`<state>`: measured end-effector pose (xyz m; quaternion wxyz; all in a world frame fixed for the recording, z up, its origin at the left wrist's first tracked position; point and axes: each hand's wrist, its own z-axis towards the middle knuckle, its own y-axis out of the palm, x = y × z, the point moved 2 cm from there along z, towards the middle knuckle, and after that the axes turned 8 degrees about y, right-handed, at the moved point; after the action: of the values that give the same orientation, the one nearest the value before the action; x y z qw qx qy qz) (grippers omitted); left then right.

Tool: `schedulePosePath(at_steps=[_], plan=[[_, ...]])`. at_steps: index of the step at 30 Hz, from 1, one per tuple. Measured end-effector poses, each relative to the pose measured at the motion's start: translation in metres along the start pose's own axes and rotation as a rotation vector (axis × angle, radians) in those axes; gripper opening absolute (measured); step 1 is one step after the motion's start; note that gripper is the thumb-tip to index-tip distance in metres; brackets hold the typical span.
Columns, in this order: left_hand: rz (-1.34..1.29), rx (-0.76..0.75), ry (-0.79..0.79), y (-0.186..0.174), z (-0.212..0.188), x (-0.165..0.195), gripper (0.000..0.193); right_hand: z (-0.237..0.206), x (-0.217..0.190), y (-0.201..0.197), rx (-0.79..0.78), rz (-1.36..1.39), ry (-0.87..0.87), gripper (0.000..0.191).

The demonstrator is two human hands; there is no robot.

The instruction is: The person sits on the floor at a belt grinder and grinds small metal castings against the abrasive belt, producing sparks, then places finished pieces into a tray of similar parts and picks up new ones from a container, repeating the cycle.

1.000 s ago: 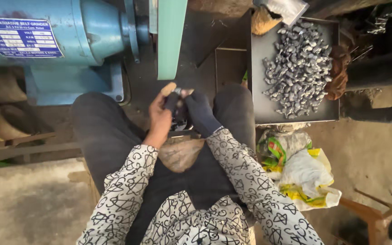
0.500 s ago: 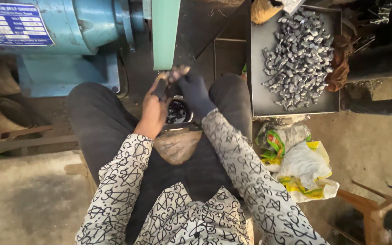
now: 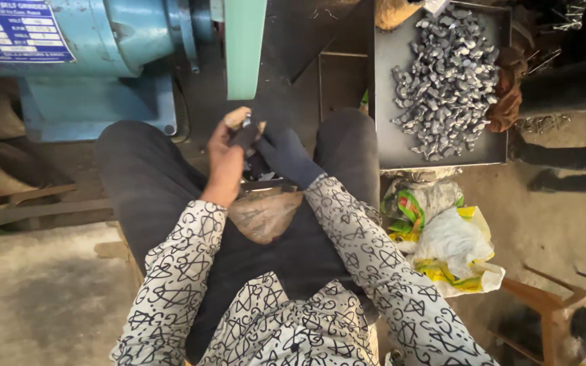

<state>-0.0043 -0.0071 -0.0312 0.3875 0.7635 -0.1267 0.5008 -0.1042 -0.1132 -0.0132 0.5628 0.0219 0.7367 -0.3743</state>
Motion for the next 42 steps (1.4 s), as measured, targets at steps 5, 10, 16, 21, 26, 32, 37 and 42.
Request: schedulePosePath(at_steps=[5, 10, 16, 21, 26, 32, 37, 42], plan=[[-0.104, 0.035, -0.063, -0.001, 0.03, 0.003, 0.014, 0.027, 0.004, -0.007, -0.21, 0.381, 0.45, 0.018], [0.053, 0.079, -0.069, 0.002, 0.028, 0.002, 0.02, 0.034, 0.005, -0.007, -0.151, 0.285, 0.257, 0.019], [0.361, -0.202, 0.002, -0.004, 0.019, 0.006, 0.034, 0.02, -0.005, -0.044, -0.084, -0.253, 0.024, 0.023], [0.474, -0.494, 0.095, 0.007, -0.008, 0.007, 0.05, 0.027, 0.035, -0.158, 0.328, -0.294, 0.071, 0.046], [0.559, -1.06, 0.134, 0.055, -0.035, -0.015, 0.095, 0.062, 0.107, -0.233, 0.591, -1.093, 0.294, 0.026], [0.446, -0.693, 0.056, 0.042, -0.009, -0.029, 0.04, 0.049, 0.081, -0.195, 0.471, -0.371, 0.259, 0.028], [-0.18, -0.024, -0.186, 0.009, 0.007, -0.036, 0.042, 0.012, 0.03, -0.036, 0.284, 0.638, 0.379, 0.03], [-0.066, 0.124, -0.216, -0.023, 0.002, -0.021, 0.029, -0.022, 0.036, 0.043, -0.374, 1.295, 0.672, 0.016]])
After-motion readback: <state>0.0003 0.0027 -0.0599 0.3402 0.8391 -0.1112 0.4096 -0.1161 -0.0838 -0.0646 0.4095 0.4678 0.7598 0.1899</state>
